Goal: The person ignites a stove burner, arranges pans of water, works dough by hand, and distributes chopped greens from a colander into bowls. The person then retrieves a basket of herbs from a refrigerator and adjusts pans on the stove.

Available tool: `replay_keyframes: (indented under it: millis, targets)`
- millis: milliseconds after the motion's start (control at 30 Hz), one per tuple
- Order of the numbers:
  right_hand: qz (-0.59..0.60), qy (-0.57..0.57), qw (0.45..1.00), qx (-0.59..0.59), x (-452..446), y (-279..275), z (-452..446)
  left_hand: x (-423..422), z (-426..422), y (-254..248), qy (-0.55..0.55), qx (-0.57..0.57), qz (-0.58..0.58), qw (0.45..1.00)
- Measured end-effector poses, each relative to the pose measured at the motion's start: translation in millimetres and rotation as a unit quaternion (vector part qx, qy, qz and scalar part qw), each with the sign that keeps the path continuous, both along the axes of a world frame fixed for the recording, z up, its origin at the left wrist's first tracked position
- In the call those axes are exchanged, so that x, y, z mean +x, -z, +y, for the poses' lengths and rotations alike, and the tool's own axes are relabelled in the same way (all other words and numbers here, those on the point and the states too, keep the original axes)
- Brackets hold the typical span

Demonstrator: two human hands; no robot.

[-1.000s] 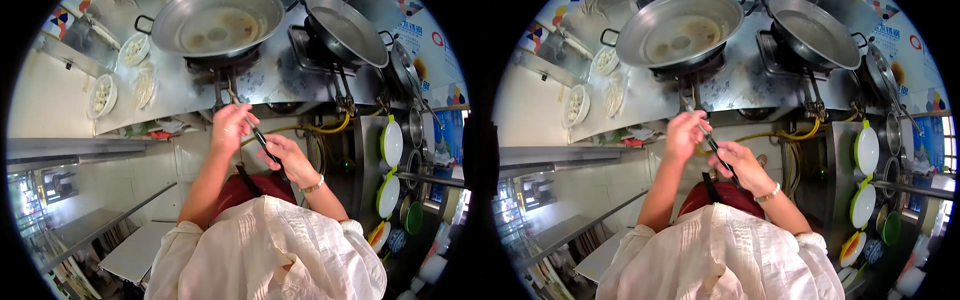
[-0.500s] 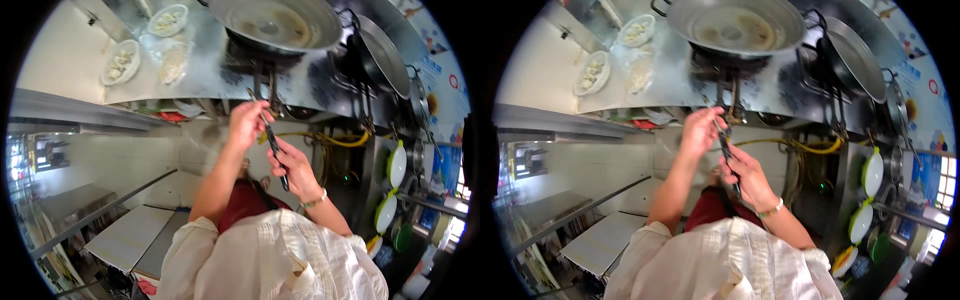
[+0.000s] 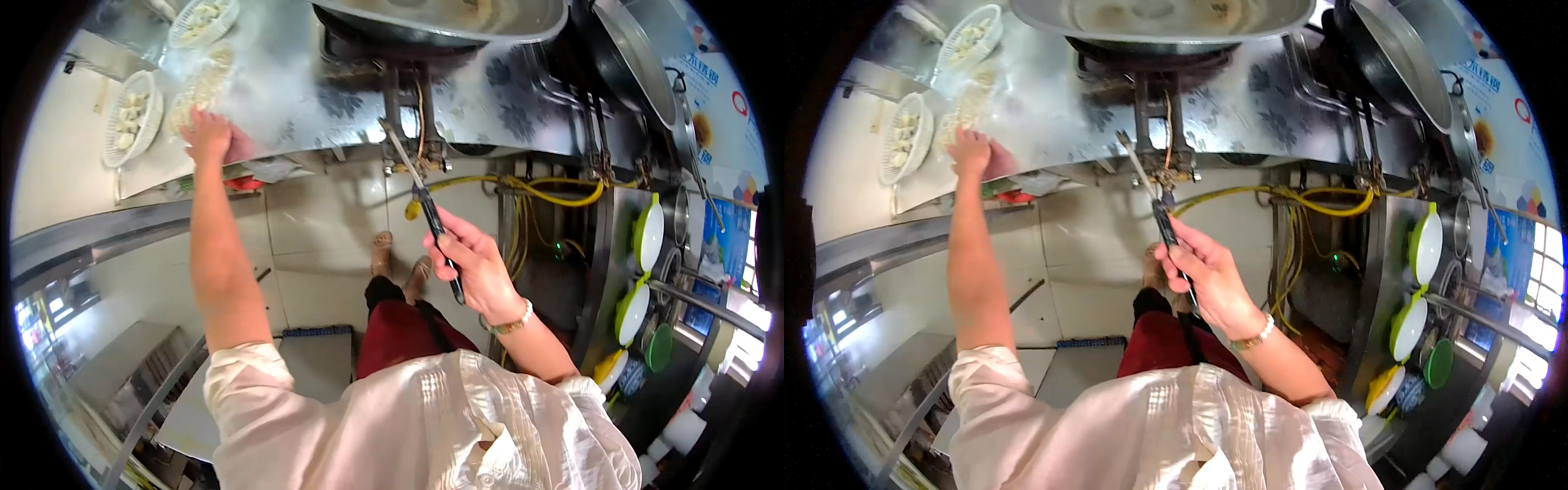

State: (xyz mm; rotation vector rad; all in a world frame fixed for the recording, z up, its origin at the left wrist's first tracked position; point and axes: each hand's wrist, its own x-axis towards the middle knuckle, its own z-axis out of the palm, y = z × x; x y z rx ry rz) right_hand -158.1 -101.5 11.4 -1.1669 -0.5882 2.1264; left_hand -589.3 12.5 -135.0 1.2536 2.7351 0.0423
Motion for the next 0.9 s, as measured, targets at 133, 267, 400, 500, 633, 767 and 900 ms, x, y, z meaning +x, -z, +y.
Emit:
replay_keyframes:
  millis: [133,267,400,500,633,767,900]
  targets:
    - [-0.008,0.021,1.0,0.017,-4,16,-3,45,-32,-8,0.085,0.292,-0.168,0.938]
    - [-0.041,0.035,0.998,0.022,-14,25,-1,194,-98,-43,0.067,0.273,-0.529,0.801]
    - [-0.066,0.003,0.998,-0.024,-15,28,4,251,-107,-42,-0.025,0.321,-0.683,0.656]
    - [-0.07,-0.018,0.997,-0.039,-1,34,5,256,-106,-18,-0.121,0.322,-0.666,0.662]
    - [-0.074,0.007,0.996,-0.044,16,39,20,276,-96,15,-0.094,0.278,-0.681,0.671]
    - [-0.138,-0.05,0.989,0.008,14,30,63,288,-71,19,-0.082,0.245,-0.745,0.615]
    - [-0.194,-0.102,0.973,0.075,7,38,108,287,-71,12,-0.053,0.248,-0.682,0.686]
